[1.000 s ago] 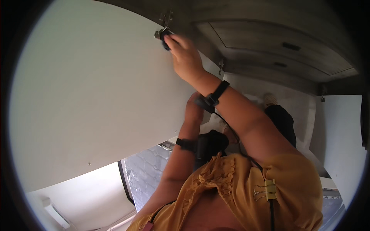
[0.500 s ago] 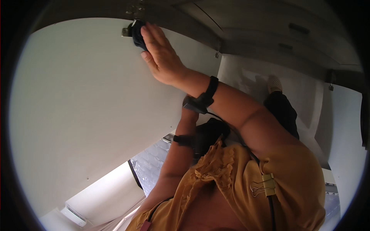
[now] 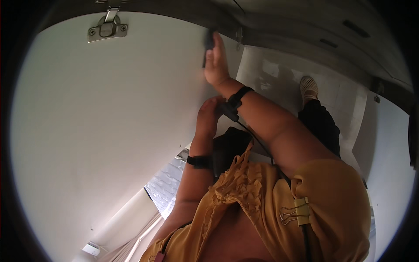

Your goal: Wiping the wardrobe surfaces with a cleaning cloth

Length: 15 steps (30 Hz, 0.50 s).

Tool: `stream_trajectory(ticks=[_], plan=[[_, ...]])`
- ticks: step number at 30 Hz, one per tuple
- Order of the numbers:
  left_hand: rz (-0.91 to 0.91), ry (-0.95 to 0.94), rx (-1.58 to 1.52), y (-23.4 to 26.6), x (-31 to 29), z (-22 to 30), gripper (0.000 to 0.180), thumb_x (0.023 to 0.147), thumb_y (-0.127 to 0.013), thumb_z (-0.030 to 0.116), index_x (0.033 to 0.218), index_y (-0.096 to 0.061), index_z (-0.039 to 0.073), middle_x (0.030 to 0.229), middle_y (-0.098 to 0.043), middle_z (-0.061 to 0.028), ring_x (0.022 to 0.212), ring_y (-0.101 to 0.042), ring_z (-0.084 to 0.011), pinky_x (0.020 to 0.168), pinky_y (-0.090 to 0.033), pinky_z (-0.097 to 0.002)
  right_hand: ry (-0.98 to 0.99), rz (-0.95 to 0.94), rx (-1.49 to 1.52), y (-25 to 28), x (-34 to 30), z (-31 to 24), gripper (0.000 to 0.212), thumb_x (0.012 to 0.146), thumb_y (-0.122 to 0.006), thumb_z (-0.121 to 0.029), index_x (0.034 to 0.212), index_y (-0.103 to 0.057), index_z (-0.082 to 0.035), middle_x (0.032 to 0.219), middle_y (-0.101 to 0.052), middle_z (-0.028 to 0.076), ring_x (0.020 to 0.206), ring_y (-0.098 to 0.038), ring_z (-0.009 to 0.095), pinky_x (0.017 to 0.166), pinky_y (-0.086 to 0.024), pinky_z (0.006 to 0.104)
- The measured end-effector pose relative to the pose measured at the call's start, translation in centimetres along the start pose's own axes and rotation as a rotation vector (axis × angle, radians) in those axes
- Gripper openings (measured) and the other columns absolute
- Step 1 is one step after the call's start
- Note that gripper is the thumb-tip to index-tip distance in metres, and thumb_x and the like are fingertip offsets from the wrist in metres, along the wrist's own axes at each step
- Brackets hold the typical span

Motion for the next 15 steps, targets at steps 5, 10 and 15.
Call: stream_trajectory(ticks=[5, 10, 15], plan=[[0.038, 0.064, 0.097, 0.0, 0.3, -0.3, 0.036, 0.102, -0.044, 0.025, 0.123, -0.056, -0.002, 0.119, -0.062, -0.0132, 0.107, -0.061, -0.0244, 0.096, -0.048, -0.0363, -0.272, 0.014, -0.112, 1.0, -2.1, 7.8, 0.056, 0.104, -0.033, -0.034, 0.144, -0.031, 0.005, 0.144, -0.039, 0.028, 0.131, -0.040, 0.043, 0.113, -0.030, 0.0433], [0.081, 0.074, 0.168, 0.4, 0.2, -0.3, 0.036, 0.103, -0.044, 0.026, 0.123, -0.057, -0.002, 0.120, -0.063, -0.0124, 0.110, -0.061, -0.0235, 0.097, -0.047, -0.0355, -0.217, -0.043, -0.680, 2.7, -2.9, 13.5, 0.048, 0.099, -0.041, -0.011, 0.145, -0.034, 0.002, 0.133, -0.047, 0.023, 0.124, -0.043, 0.039, 0.108, -0.035, 0.0428], [-0.037, 0.114, 0.245, -0.3, -0.3, -0.4, 0.036, 0.102, -0.046, 0.027, 0.122, -0.059, 0.000, 0.121, -0.063, -0.0110, 0.112, -0.061, -0.0232, 0.098, -0.046, -0.0343, -0.513, -0.169, -0.596, 3.5, -4.5, 15.6, 0.052, 0.097, -0.046, -0.004, 0.147, -0.037, -0.003, 0.127, -0.051, 0.017, 0.117, -0.048, 0.035, 0.102, -0.040, 0.0393]])
Point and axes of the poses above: each hand's wrist, its own x-axis towards the middle knuckle, its own y-axis out of the back of the hand, z = x × y, the point moved 7 cm from there along x, towards the middle knuckle
